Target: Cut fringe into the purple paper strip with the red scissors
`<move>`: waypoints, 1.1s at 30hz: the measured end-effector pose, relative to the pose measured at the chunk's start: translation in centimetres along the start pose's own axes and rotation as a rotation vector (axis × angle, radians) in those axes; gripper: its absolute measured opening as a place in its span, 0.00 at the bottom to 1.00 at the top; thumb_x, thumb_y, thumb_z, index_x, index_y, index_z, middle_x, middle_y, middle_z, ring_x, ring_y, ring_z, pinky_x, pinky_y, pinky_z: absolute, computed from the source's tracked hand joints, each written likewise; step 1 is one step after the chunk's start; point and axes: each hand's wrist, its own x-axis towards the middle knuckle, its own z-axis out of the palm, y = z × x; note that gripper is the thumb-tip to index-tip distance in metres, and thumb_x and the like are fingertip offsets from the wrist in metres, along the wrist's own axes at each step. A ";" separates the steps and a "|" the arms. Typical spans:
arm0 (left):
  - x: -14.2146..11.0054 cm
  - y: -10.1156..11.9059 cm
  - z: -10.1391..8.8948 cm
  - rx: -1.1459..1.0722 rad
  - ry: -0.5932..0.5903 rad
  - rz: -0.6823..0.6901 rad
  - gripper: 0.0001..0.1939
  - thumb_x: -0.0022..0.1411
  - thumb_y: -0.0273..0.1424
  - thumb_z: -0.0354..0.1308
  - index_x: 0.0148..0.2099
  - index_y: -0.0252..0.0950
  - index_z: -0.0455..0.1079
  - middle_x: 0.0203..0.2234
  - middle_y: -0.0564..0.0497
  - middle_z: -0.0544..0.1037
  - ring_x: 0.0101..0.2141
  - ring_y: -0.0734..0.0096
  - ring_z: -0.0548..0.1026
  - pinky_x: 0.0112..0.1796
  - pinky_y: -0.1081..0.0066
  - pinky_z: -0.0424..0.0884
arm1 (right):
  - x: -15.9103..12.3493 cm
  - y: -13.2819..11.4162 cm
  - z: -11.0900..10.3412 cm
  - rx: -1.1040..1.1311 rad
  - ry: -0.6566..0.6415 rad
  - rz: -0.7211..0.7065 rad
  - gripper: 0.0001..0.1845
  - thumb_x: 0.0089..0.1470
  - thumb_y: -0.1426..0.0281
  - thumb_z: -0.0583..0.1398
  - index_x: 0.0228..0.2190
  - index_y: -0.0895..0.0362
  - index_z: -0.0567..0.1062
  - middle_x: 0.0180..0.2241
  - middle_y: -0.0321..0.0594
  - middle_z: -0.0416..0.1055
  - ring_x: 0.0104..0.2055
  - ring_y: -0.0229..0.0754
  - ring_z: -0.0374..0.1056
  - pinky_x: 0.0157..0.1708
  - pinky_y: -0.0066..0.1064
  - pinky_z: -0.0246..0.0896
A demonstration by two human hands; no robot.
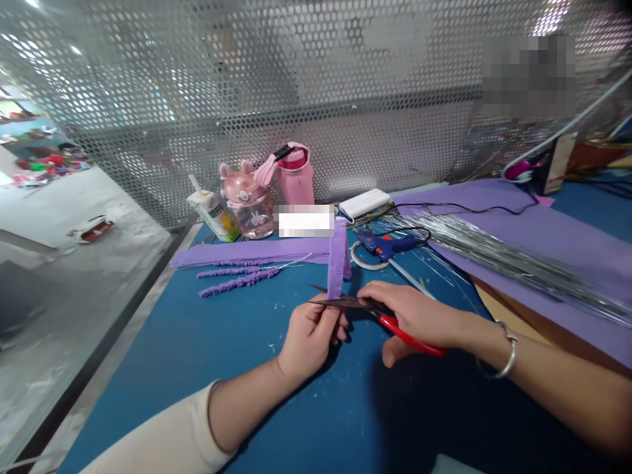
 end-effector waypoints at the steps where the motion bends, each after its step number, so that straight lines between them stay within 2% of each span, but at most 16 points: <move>1: 0.0 0.0 0.0 0.006 -0.001 0.003 0.19 0.64 0.43 0.50 0.30 0.32 0.66 0.18 0.54 0.70 0.18 0.81 0.67 0.20 0.79 0.63 | 0.0 0.0 0.0 -0.002 0.005 -0.003 0.43 0.32 0.48 0.69 0.46 0.57 0.67 0.43 0.45 0.68 0.42 0.50 0.67 0.42 0.37 0.62; 9: 0.0 0.3 0.0 0.042 0.032 0.008 0.18 0.65 0.42 0.50 0.30 0.32 0.67 0.17 0.54 0.70 0.17 0.80 0.67 0.20 0.79 0.63 | 0.0 0.3 0.0 0.015 0.029 -0.023 0.41 0.32 0.48 0.68 0.45 0.56 0.69 0.41 0.43 0.69 0.39 0.47 0.67 0.40 0.36 0.62; 14: -0.2 0.0 0.0 0.050 -0.003 0.020 0.18 0.65 0.41 0.49 0.31 0.32 0.68 0.18 0.53 0.71 0.18 0.79 0.68 0.21 0.79 0.64 | 0.0 0.1 0.1 0.018 0.038 -0.019 0.39 0.33 0.49 0.69 0.45 0.56 0.70 0.40 0.43 0.69 0.38 0.47 0.67 0.39 0.35 0.61; 22: -0.3 -0.2 -0.1 0.026 -0.037 -0.001 0.19 0.65 0.42 0.50 0.30 0.32 0.68 0.18 0.52 0.70 0.18 0.79 0.68 0.21 0.78 0.64 | 0.1 -0.2 -0.2 0.012 0.071 -0.039 0.31 0.35 0.50 0.69 0.38 0.56 0.73 0.34 0.38 0.69 0.33 0.41 0.64 0.34 0.30 0.59; 33: -0.3 -0.3 -0.2 0.064 -0.023 -0.007 0.21 0.64 0.44 0.50 0.28 0.32 0.69 0.16 0.51 0.71 0.17 0.78 0.67 0.22 0.78 0.64 | 0.1 -0.1 -0.2 -0.040 0.098 -0.043 0.31 0.35 0.47 0.67 0.36 0.56 0.75 0.29 0.37 0.70 0.29 0.39 0.63 0.29 0.27 0.58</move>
